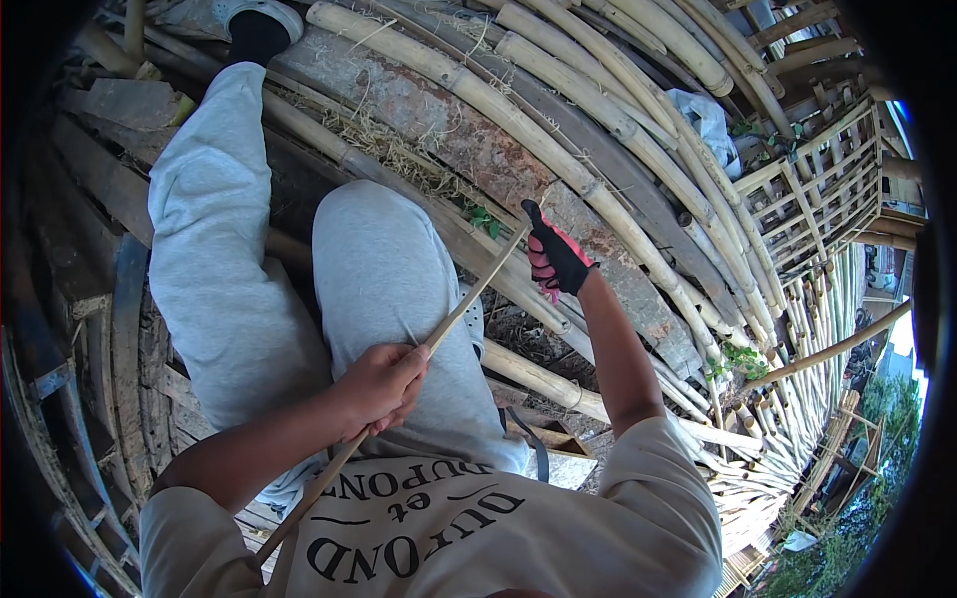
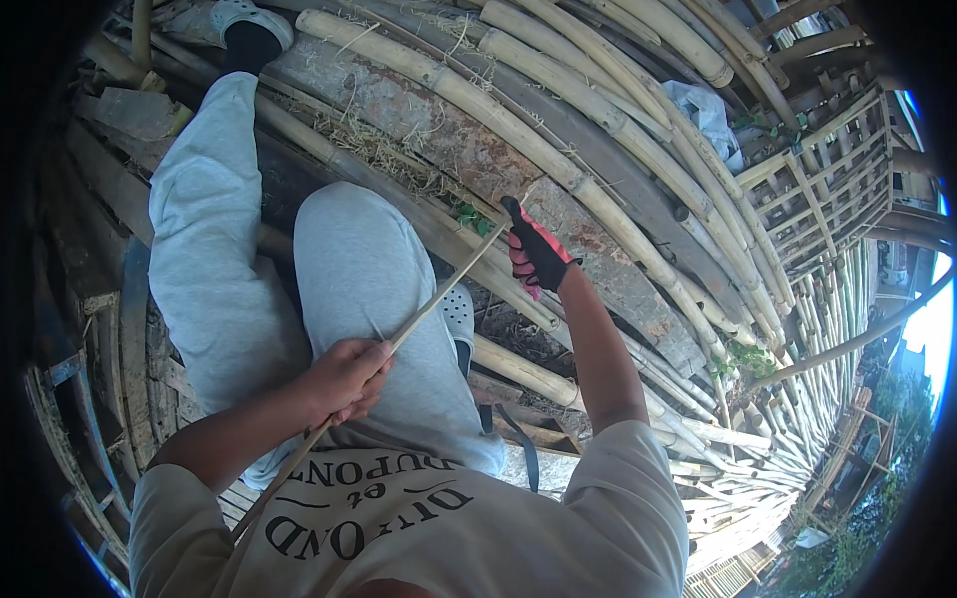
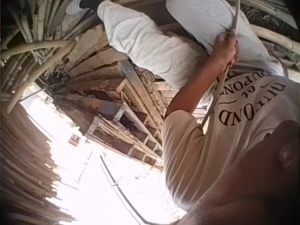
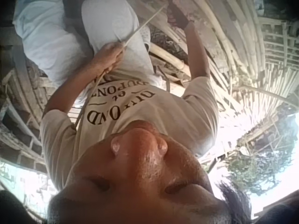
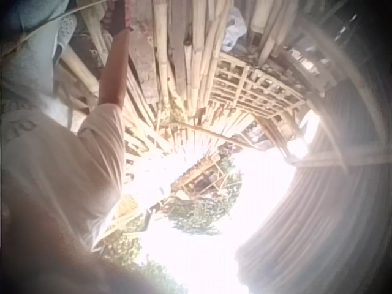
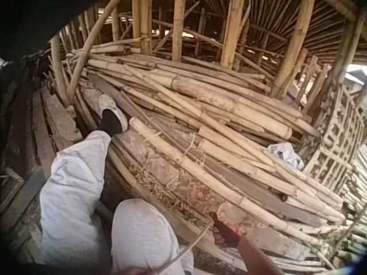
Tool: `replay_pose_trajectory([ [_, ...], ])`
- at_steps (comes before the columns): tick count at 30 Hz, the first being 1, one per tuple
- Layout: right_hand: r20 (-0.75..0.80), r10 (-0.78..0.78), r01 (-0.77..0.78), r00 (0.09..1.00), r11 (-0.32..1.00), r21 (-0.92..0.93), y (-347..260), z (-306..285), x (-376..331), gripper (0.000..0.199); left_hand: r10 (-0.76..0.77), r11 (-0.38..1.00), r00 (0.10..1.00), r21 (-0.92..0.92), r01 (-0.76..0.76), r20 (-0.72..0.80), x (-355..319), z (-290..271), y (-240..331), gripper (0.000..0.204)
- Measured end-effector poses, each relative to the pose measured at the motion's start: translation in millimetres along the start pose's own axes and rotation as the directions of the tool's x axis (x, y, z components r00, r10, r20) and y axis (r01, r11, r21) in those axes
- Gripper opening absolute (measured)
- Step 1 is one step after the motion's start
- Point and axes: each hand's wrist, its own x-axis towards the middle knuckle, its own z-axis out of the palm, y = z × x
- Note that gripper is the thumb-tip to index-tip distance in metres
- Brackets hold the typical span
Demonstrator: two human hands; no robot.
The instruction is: The person shaves a thin strip of bamboo with a knife, repeatedly pulling the blade along the length of the wood to remove fine shavings.
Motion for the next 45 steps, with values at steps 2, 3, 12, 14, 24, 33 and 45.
replay_pose_trajectory([
  [2, -0.116, 0.06, -0.073, 0.991, 0.99, -0.117, -7.4, -4.9, 7.7, 0.059, 0.035, 0.999, 0.999, -0.025, -0.035, 0.017, 1.2, 0.1, 0.3, 0.035],
  [3, -0.161, 0.06, -0.086, 0.985, 0.984, -0.157, -11.5, -6.9, 13.6, 0.062, 0.023, 0.998, 1.0, -0.054, -0.023, 0.004, 1.6, 0.2, 0.9, 0.035],
  [12, -0.566, -0.187, -0.116, 0.803, 0.883, -0.456, -8.2, -17.3, 45.6, 0.086, 0.01, 1.0, 1.0, -0.002, -0.01, -0.01, -0.3, 5.9, 3.3, 0.034],
  [14, -0.489, -0.068, -0.118, 0.87, 0.933, -0.34, -6.5, -19.3, 47.6, 0.085, 0.038, 0.999, 0.999, -0.006, -0.038, -0.002, -0.2, 7.0, 3.6, 0.034],
  [24, -0.534, -0.043, -0.068, 0.845, 0.98, -0.188, -7.9, -25.5, 47.3, 0.073, 0.016, 1.0, 1.0, 0.015, -0.016, -0.009, -1.1, 8.2, 5.3, 0.034],
  [33, -0.468, -0.011, -0.07, 0.884, 0.985, -0.155, -10.5, -20.4, 50.9, 0.071, -0.004, 1.0, 0.999, 0.029, 0.005, -0.038, -1.5, 7.8, 7.1, 0.035],
  [45, -0.522, -0.114, -0.153, 0.845, 0.885, -0.441, -6.7, -8.8, 58.9, 0.062, 0.037, 0.999, 0.999, 0.041, -0.036, -0.03, -1.6, 8.8, 5.5, 0.034],
])
